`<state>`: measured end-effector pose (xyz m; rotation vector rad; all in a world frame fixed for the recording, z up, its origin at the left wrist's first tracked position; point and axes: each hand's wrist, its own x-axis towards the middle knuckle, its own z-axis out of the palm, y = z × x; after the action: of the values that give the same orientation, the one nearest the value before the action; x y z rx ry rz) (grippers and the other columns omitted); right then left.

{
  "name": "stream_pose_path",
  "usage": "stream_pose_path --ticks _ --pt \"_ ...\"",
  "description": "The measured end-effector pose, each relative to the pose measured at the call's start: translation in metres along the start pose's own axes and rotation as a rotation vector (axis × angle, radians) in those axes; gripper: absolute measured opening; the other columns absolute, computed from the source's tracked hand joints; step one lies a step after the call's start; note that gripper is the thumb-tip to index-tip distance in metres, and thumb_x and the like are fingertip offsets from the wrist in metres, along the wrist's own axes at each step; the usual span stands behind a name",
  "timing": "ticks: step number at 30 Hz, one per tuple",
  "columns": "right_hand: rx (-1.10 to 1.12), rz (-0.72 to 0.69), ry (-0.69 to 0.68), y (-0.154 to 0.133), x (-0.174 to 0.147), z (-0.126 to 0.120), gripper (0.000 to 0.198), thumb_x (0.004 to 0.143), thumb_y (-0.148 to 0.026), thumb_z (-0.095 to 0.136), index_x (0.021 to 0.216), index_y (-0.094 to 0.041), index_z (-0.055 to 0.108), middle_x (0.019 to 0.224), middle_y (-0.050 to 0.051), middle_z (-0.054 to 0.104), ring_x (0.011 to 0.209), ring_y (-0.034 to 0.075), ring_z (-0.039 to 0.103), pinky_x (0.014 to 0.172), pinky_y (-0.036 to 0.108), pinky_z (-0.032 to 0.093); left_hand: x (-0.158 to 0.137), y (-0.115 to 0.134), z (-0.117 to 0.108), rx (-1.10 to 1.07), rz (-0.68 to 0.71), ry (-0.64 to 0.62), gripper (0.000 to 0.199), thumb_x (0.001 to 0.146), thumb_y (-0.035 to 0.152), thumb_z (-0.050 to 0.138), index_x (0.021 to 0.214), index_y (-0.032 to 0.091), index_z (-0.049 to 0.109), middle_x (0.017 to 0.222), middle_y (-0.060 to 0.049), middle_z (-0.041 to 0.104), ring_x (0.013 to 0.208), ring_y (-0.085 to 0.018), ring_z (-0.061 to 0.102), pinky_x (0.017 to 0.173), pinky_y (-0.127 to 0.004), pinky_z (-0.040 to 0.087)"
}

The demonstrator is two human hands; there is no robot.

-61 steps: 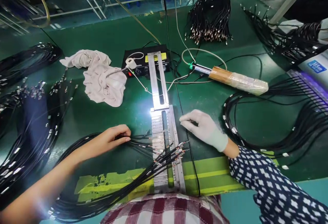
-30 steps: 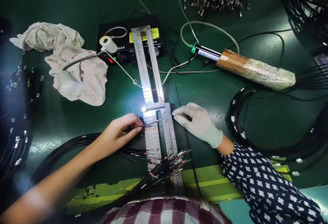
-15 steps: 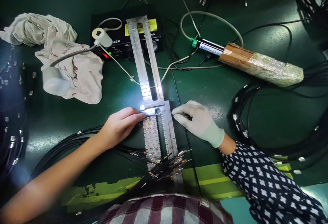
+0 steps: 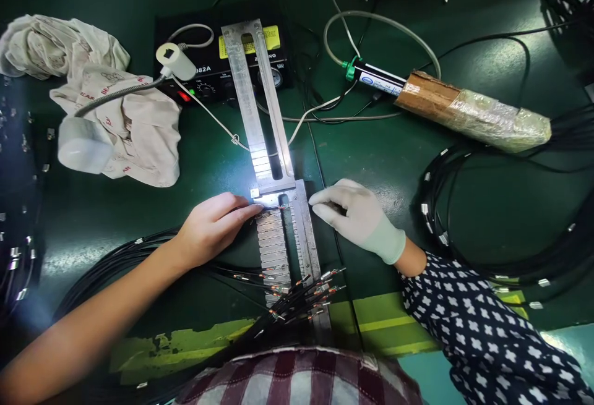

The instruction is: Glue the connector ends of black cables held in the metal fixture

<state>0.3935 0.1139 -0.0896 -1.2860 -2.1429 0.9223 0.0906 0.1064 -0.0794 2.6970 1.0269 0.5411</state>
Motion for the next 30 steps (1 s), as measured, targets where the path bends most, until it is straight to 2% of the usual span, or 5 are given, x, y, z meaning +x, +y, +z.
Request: stream_pose_path --ticks 6,14,18,22,30 --pt "0.002 -0.015 -0.002 -0.002 0.001 -0.001 0.014 0.096 -0.029 0.059 0.098 -0.027 0.073 0.09 -0.001 0.072 0.084 0.02 0.064 0.081 0.036 0.049 -0.001 0.0 0.001 -0.024 -0.028 0.017 0.024 0.098 0.017 0.046 0.111 0.019 0.065 0.09 -0.007 0.063 0.079 -0.016 0.059 0.067 -0.027 0.046" --pt "-0.002 0.007 -0.008 -0.001 0.002 -0.001 0.015 0.094 -0.03 0.059 0.096 -0.028 0.073 0.088 0.001 0.072 0.085 0.022 0.064 0.079 0.039 0.051 0.002 0.015 -0.014 -0.304 -0.427 -0.121 0.011 0.097 0.025 0.051 0.095 0.018 0.059 0.093 -0.005 0.063 0.087 -0.016 0.06 0.076 -0.028 0.048" --pt "-0.002 0.008 -0.01 -0.001 0.002 -0.001 0.015 0.094 -0.03 0.059 0.096 -0.028 0.074 0.089 0.001 0.073 0.084 0.023 0.064 0.079 0.039 0.05 -0.009 0.035 -0.02 -0.612 -0.598 -0.278 0.013 0.1 0.03 0.047 0.094 0.02 0.052 0.083 0.0 0.061 0.072 -0.012 0.059 0.066 -0.024 0.046" --pt "0.017 0.014 -0.004 -0.002 0.001 -0.001 0.015 0.094 -0.029 0.059 0.096 -0.028 0.074 0.088 0.0 0.072 0.084 0.021 0.064 0.079 0.037 0.049 -0.021 0.046 -0.024 -0.786 -0.588 -0.467 0.016 0.101 0.032 0.044 0.093 0.021 0.051 0.082 0.001 0.061 0.073 -0.011 0.059 0.066 -0.023 0.045" --pt "0.006 0.006 0.0 -0.002 0.001 -0.001 0.014 0.095 -0.029 0.06 0.097 -0.028 0.074 0.089 -0.001 0.072 0.085 0.021 0.063 0.08 0.036 0.048 -0.01 0.035 -0.001 -0.341 -0.433 -0.078 0.014 0.099 0.024 0.048 0.097 0.019 0.061 0.088 -0.004 0.059 0.079 -0.014 0.057 0.071 -0.025 0.047"
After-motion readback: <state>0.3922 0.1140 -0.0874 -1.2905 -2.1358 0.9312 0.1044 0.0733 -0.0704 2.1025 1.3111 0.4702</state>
